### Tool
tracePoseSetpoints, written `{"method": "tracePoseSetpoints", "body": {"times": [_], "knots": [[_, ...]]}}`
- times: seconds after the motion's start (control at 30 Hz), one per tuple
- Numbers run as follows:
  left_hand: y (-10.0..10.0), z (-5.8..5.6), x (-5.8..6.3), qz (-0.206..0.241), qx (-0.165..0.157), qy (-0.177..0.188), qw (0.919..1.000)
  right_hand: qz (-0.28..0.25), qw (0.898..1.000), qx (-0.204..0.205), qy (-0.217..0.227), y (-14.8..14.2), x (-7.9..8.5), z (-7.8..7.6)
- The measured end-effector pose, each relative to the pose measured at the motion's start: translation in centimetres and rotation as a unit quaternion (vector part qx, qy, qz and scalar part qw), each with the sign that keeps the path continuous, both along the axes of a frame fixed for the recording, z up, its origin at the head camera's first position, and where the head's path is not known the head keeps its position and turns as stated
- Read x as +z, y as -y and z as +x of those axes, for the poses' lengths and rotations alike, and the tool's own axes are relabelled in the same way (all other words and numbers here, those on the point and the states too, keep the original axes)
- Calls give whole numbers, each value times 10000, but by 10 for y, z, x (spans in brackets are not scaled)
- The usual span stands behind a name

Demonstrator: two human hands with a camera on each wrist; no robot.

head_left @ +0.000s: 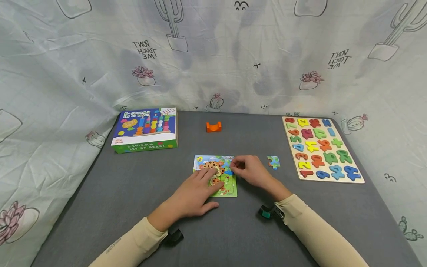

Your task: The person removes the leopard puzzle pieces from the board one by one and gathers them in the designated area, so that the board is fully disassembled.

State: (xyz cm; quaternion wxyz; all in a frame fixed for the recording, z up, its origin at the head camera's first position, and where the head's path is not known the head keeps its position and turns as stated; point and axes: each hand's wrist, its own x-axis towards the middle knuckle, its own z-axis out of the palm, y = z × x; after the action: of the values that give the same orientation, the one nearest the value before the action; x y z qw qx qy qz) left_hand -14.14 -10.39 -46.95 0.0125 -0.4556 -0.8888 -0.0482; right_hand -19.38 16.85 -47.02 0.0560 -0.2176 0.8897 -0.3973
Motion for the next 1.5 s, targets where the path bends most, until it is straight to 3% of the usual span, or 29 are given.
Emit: {"method": "tracePoseSetpoints", "body": {"times": [0.33,0.5,0.77,1.07,1.5], "knots": [[-7,10,2,-219,-62,-373,9990,-13,9998,-165,108,-1,0,1],[-7,10,2,-162,12,-282,9995,-78,9996,-270,49,-4,0,-1],[-6,7,-4,-127,16,-430,9990,-99,9993,-345,-78,-15,13,4],[-5,5,-3,-48,165,-320,9993,35,9972,-727,-143,-53,31,13],[-3,5,-4,166,127,-199,9996,449,9943,-946,-214,-125,38,35]]}}
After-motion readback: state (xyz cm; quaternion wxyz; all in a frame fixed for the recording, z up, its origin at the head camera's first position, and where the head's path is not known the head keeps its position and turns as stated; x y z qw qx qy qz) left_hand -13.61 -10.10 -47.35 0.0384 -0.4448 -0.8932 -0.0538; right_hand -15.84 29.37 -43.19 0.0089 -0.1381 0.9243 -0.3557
